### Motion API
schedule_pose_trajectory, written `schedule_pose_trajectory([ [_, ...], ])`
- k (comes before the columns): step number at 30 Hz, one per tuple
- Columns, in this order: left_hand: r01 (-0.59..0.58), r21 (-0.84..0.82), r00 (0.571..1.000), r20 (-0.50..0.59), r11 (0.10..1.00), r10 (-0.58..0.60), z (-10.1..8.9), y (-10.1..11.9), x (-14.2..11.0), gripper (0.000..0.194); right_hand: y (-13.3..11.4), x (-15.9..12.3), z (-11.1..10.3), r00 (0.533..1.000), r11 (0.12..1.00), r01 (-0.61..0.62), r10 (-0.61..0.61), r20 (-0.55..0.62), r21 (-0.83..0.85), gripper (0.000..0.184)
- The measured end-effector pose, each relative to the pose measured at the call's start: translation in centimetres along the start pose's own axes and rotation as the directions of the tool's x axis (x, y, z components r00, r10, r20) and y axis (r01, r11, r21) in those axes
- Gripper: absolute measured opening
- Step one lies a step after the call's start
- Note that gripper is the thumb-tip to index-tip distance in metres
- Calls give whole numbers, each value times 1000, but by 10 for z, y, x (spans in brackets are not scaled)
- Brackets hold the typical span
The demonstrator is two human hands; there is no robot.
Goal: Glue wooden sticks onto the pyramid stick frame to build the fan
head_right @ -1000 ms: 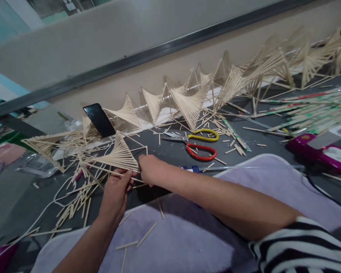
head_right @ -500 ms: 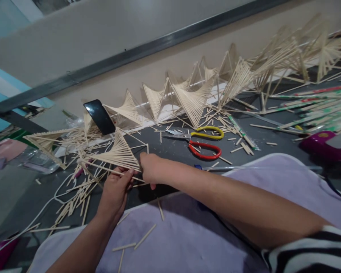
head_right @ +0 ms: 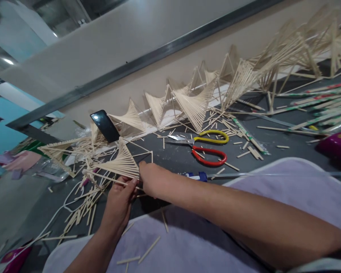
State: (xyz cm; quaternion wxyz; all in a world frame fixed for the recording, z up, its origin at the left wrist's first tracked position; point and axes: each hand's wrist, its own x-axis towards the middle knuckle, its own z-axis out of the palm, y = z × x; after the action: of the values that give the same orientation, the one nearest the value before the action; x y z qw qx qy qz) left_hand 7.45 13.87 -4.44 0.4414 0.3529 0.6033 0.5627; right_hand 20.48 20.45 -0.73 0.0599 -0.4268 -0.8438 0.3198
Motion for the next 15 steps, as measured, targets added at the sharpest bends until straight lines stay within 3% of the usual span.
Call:
schedule_pose_trajectory([
  [5, -18, 12, 1000, 14, 1000, 18, 1, 0, -1, 21, 7, 1, 9, 994, 997, 73, -76, -82, -32, 28],
  [15, -27, 19, 999, 31, 999, 27, -2, -2, 0, 20, 4, 3, 1, 998, 1000, 28, -27, 54, -2, 37],
])
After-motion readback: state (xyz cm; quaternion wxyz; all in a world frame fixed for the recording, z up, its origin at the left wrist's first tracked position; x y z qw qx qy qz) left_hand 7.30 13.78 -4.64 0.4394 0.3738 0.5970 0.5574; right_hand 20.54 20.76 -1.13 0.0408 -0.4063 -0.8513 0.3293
